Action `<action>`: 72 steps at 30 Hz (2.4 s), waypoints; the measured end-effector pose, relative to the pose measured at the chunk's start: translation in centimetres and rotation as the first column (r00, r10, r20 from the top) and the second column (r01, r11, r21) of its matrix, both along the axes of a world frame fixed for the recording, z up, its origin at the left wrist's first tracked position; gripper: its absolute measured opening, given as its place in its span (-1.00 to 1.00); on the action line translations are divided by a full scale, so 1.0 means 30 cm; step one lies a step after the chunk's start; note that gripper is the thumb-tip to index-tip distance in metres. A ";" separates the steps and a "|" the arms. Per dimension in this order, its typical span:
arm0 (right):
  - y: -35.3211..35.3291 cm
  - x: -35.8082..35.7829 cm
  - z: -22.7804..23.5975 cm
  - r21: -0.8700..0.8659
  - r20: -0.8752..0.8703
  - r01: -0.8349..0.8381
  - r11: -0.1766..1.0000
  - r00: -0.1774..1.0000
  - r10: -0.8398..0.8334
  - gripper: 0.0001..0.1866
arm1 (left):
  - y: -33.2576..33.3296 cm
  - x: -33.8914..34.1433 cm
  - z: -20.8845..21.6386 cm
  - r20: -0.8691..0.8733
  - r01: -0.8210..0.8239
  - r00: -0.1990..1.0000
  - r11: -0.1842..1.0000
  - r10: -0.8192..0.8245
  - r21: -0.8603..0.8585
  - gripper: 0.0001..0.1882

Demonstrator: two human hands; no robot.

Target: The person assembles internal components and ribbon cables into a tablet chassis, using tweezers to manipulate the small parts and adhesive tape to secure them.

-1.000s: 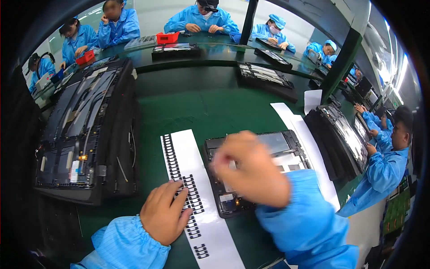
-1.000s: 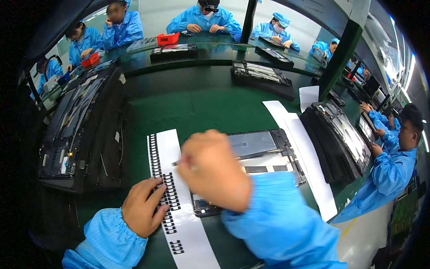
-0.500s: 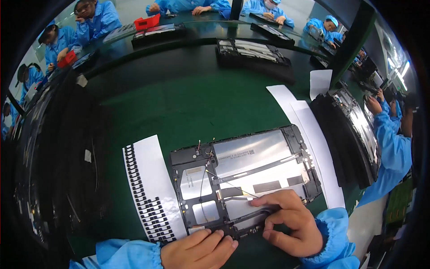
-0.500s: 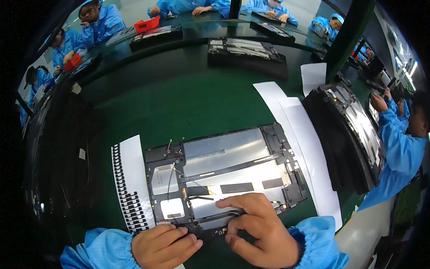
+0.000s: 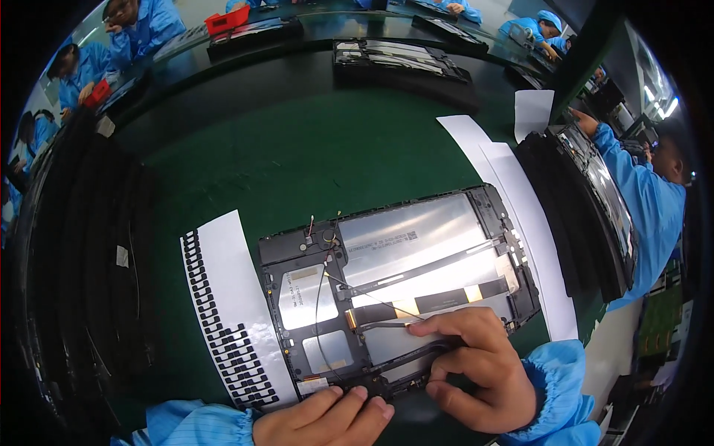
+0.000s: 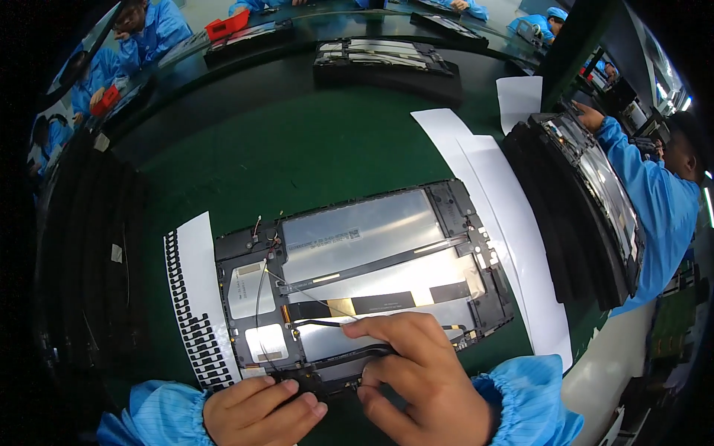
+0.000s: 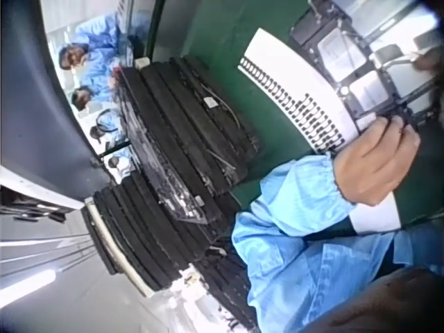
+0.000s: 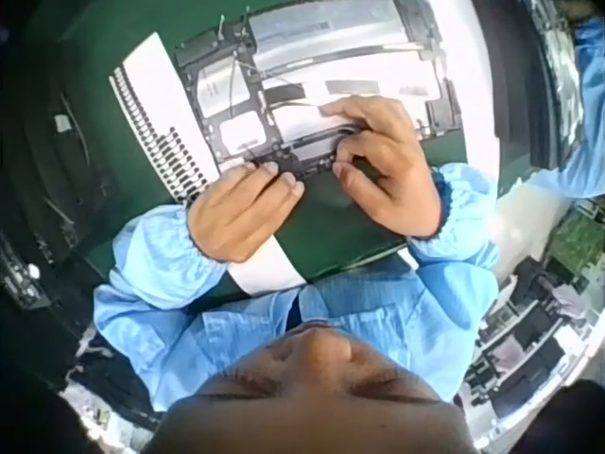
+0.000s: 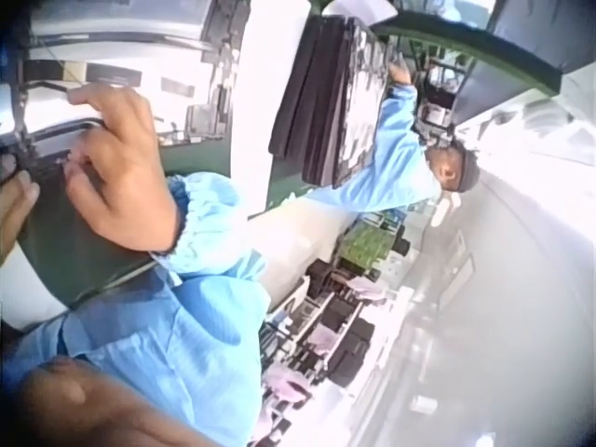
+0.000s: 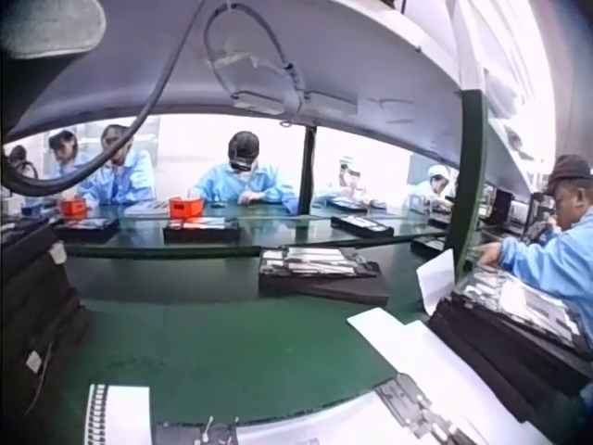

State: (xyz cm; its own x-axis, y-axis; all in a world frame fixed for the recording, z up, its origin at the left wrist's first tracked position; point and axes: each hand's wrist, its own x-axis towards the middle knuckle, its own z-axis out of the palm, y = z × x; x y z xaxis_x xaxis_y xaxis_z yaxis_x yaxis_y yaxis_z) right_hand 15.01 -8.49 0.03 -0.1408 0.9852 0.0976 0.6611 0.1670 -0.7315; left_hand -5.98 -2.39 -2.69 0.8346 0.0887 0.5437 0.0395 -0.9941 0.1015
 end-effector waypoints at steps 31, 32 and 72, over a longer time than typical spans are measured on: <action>-0.031 0.008 -0.022 0.104 0.052 0.018 0.994 0.998 -0.024 -0.82 | -0.021 0.047 -0.014 -0.101 -0.008 0.995 0.995 0.018 0.102 -0.74; -0.034 0.003 -0.030 0.150 0.090 0.015 0.989 0.996 -0.028 -0.82 | -0.023 0.044 -0.017 -0.102 -0.009 0.995 0.995 0.019 0.102 -0.74; -0.209 -0.048 0.011 0.296 -0.176 0.312 0.903 0.947 -0.270 -0.89 | -0.034 -0.273 -0.010 -0.158 -0.301 0.952 0.889 0.261 -0.345 -0.64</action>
